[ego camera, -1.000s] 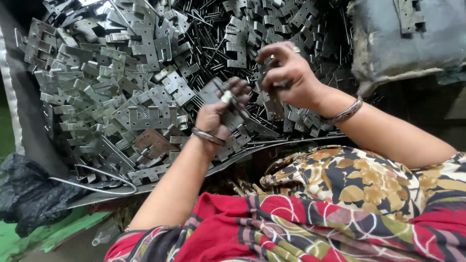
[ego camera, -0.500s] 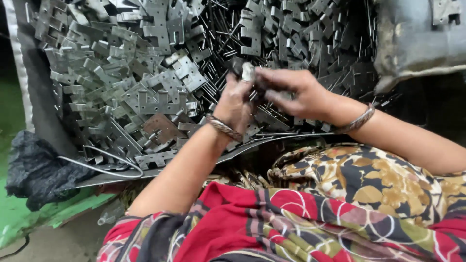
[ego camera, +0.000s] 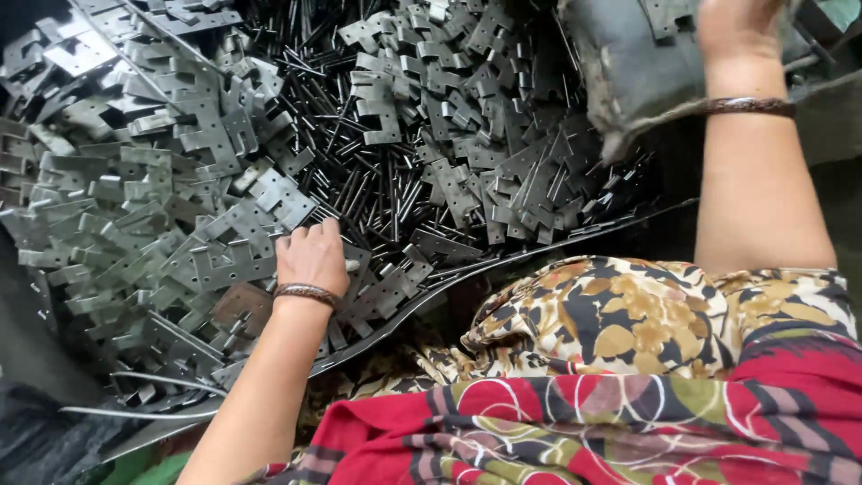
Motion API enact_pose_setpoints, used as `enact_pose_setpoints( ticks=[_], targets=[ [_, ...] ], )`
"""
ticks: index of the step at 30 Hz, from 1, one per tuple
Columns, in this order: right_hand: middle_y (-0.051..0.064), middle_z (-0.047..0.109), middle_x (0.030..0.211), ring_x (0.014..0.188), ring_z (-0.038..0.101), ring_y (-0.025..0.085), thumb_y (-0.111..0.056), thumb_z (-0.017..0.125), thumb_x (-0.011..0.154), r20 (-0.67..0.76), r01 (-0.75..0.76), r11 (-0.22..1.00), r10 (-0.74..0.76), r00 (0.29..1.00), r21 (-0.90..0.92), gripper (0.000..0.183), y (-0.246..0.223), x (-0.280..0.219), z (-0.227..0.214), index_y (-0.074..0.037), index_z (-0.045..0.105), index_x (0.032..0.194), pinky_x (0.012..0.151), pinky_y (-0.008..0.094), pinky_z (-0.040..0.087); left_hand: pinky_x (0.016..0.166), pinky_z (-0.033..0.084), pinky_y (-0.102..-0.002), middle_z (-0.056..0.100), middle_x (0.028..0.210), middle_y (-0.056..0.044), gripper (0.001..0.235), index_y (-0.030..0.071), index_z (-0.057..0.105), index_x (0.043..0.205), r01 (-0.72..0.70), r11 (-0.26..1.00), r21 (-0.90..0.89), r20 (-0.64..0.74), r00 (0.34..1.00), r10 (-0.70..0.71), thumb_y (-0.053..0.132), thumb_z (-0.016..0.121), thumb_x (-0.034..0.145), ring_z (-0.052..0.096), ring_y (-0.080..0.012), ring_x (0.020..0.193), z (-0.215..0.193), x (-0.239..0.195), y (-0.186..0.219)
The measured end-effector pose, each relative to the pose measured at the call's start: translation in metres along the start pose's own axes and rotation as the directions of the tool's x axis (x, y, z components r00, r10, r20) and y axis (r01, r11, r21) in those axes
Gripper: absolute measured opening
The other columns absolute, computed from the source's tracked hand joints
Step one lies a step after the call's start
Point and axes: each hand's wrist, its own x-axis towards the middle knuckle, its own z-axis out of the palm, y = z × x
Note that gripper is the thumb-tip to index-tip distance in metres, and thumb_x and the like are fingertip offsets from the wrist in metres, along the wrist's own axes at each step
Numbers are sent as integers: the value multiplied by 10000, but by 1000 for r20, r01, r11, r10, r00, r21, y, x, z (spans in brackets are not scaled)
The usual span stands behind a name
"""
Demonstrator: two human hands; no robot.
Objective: The person picks up metal hinges and pins from a large bin, inserting the pins into the hinges by hand. They then place the assembled hinges onto a padded surface next to the bin.
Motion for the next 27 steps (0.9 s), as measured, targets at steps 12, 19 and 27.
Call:
enact_pose_setpoints(
  ticks=[12, 19, 27],
  targets=[
    [132, 713, 889, 852, 687, 316, -48, 648, 925, 264, 497, 864, -463, 846, -79, 57, -286, 8, -39, -63, 687, 964, 762, 392, 543, 853, 538, -477, 727, 1042, -113, 296, 159, 693, 1059, -59, 807, -587, 40, 994, 101, 173, 763, 772, 671, -328, 1003, 10, 5, 2],
    [120, 717, 996, 939, 690, 352, -375, 801, 812, 666, 366, 719, -691, 280, 591, 429, -370, -70, -7, -87, 730, 1122, 835, 450, 559, 804, 599, -332, 671, 1108, -133, 348, 80, 586, 1226, -44, -755, -654, 44, 994, -96, 225, 716, 936, 678, -202, 915, -33, 19, -7],
    [105, 746, 849, 800, 722, 298, -173, 804, 786, 514, 162, 645, -714, 476, 747, 161, -355, -82, 10, -84, 786, 919, 729, 411, 573, 841, 616, -362, 704, 1160, -180, 330, 79, 599, 1274, -99, -687, -720, -41, 994, -100, 175, 639, 961, 696, -269, 962, -24, 39, -5]
  ],
)
